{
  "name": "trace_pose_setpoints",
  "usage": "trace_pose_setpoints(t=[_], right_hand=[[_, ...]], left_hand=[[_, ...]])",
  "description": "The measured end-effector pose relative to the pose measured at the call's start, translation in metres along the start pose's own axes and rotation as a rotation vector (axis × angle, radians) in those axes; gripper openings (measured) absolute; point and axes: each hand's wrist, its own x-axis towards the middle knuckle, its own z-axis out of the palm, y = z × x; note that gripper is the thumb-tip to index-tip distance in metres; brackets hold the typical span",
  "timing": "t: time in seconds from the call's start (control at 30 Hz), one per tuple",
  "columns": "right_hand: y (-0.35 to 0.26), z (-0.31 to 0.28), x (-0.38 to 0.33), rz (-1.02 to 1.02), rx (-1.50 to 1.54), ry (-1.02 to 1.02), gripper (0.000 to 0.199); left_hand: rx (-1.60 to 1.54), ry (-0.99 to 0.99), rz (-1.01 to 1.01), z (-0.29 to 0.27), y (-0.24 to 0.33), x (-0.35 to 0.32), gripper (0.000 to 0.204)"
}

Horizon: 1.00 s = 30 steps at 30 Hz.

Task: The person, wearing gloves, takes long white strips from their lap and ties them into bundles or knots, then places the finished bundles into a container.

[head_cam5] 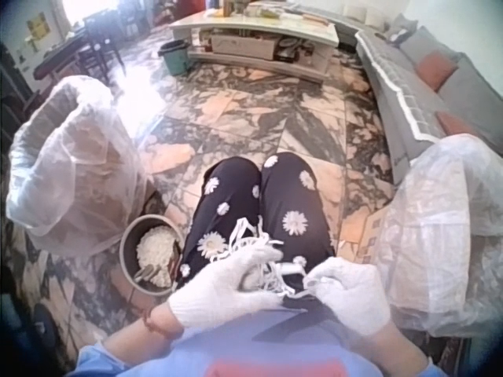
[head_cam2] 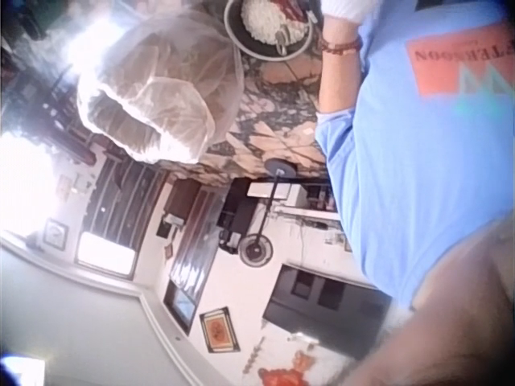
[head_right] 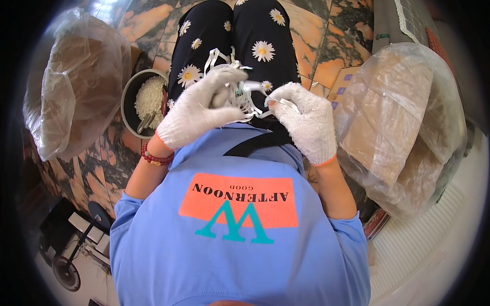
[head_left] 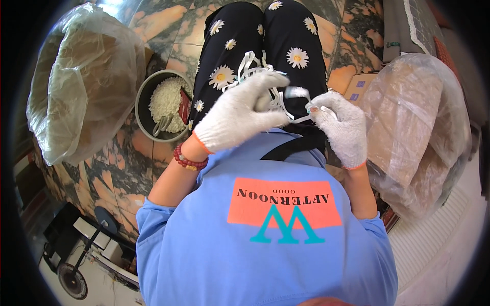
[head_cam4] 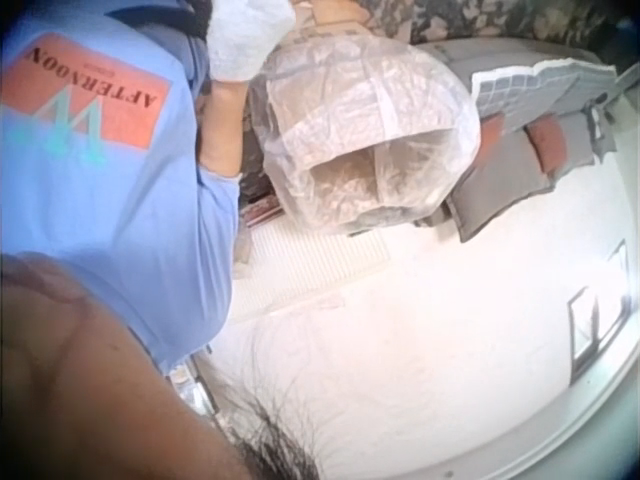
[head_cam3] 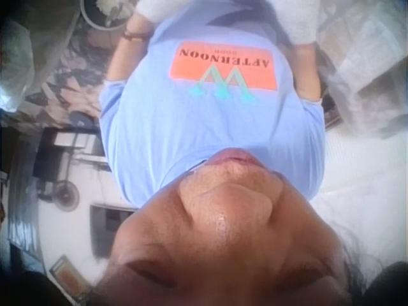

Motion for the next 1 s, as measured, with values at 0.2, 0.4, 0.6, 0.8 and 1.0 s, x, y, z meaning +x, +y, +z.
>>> trace_pose_setpoints(t=[0.2,0.4,0.6,0.8,1.0], right_hand=[[-0.027,-0.003,-0.003,-0.089,0.239,-0.040,0.006],[-0.007,-0.025,0.005,0.014,0.574,0.011,0.017],[0.000,-0.040,0.014,-0.052,0.974,-0.030,0.038],[-0.002,-0.014,-0.002,-0.203,-0.118,-0.365,0.029],[-0.005,-0.009,-0.001,-0.082,0.484,-0.325,0.012]], left_hand=[[0.273,-0.233,0.382,0.024,0.008,0.026,0.044],[0.292,-0.350,0.253,0.014,0.004,0.020,0.023],[0.102,-0.415,0.131,-0.001,0.003,0.008,0.032],[-0.169,-0.443,-0.045,-0.004,0.015,-0.002,0.040],[-0.154,-0.475,0.018,0.005,0.003,0.000,0.036]])
